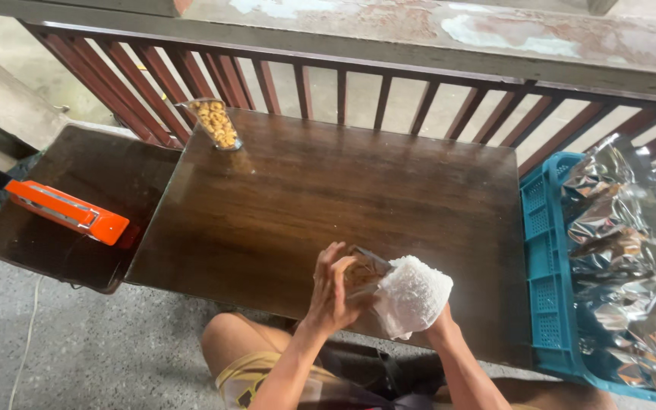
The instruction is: The person sits at a wooden table and repeatedly picks up small transparent snack bags from a blue crate. They wipe each bag with a white cloth and place it on the table, forming a growing row of cleaned packages.
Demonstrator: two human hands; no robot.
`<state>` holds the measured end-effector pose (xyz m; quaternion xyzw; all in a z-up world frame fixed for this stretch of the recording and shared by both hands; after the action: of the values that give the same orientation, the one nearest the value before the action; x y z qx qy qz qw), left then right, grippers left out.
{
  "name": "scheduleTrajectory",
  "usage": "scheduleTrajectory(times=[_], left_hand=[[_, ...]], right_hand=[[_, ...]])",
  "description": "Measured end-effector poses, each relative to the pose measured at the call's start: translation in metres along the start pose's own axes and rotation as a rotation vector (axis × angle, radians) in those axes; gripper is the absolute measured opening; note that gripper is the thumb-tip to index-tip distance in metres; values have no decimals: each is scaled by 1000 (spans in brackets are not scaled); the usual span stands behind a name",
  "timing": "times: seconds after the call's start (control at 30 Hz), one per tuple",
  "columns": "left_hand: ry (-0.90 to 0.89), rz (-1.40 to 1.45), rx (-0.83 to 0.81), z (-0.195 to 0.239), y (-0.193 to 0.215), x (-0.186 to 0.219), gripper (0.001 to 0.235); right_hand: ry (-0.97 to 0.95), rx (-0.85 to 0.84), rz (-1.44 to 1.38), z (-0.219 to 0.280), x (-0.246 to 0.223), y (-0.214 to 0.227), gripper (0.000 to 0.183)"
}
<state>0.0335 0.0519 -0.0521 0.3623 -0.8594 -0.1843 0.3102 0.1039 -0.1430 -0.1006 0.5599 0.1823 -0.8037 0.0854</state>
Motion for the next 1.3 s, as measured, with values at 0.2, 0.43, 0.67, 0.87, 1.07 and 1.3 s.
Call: scheduleTrajectory(times=[0.2, 0.43, 0.67, 0.87, 1.07, 1.3], left_hand=[[378, -81, -71, 44, 12, -35, 88], [378, -165, 157, 47, 64, -194, 70], [584, -277, 316, 15, 120, -401, 68], [721, -55, 264, 17, 121, -490, 78], [403, -382, 318, 3, 123, -412, 37], [839, 188, 228, -48, -85, -225, 28]], right_hand=[[198, -50, 443, 1, -43, -64, 39], [86, -116, 296, -24, -70, -121, 40], [132, 38, 237, -19, -95, -78, 34], [260, 164, 247, -9, -156, -51, 31], [-109, 262, 130, 11, -191, -13, 54], [490, 50, 203, 72, -245, 38, 36]])
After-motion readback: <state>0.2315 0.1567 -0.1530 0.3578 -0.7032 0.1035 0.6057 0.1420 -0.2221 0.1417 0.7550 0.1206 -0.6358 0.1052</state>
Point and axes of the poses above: each hand's wrist, its own z-axis away from the middle knuckle, its own y-axis out of the back of the hand, x = y × z, the point moved 6 cm from there along -z, towards the middle knuckle, and after that the axes turned 12 degrees about -y, right-handed, at the moved point
